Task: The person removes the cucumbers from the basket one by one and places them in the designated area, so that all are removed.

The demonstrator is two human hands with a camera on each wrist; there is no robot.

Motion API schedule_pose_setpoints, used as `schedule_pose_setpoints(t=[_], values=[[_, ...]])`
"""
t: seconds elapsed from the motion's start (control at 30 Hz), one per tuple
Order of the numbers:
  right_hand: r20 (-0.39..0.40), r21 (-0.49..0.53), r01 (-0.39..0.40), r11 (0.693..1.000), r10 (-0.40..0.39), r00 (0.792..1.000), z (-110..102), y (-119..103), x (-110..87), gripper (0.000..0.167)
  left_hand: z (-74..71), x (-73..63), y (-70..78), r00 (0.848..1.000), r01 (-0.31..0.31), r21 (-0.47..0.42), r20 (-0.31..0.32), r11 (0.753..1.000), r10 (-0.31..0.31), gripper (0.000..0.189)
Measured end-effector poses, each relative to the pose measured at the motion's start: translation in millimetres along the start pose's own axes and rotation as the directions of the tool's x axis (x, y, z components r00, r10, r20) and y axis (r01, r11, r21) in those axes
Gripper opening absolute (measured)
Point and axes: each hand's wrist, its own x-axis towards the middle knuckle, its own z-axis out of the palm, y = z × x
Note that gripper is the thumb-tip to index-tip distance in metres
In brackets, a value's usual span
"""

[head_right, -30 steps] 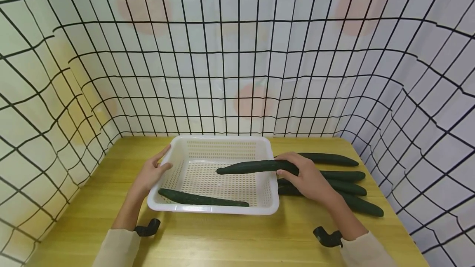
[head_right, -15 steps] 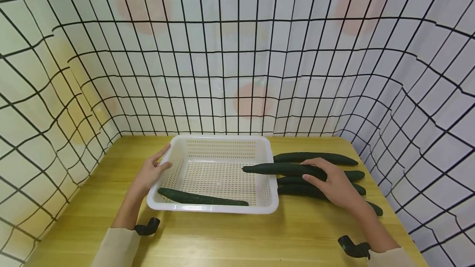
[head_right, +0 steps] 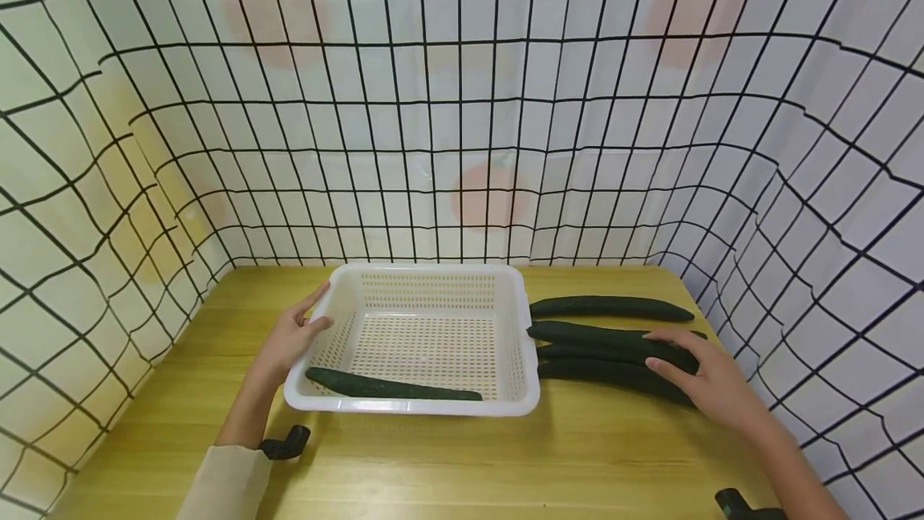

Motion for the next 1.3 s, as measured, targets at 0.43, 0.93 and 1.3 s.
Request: schedule_pose_setpoints(t=[0.43, 0.93, 1.3], values=[[-0.024, -0.060, 0.053, 0.997, -0.055, 0.998, 16, 24, -23.6, 0.037, 0.8, 8.8, -18.6, 1.000, -0.020, 0.000, -0.014, 1.000, 0.020, 0.069], [-0.008, -0.076, 0.038, 0.996, -0.039, 0.999, 38, 25, -27.7, 0.037, -0.9, 6.5, -10.0, 1.000, -0.002, -0.015, 0.010, 1.000, 0.002, 0.069], [-0.030, -0.083, 0.068, 0.994, -0.071, 0.997, 46, 27, -29.2, 0.036, -0.4, 4.6, -16.8, 1.000, -0.006, -0.038, -0.030, 0.999, 0.004, 0.064]])
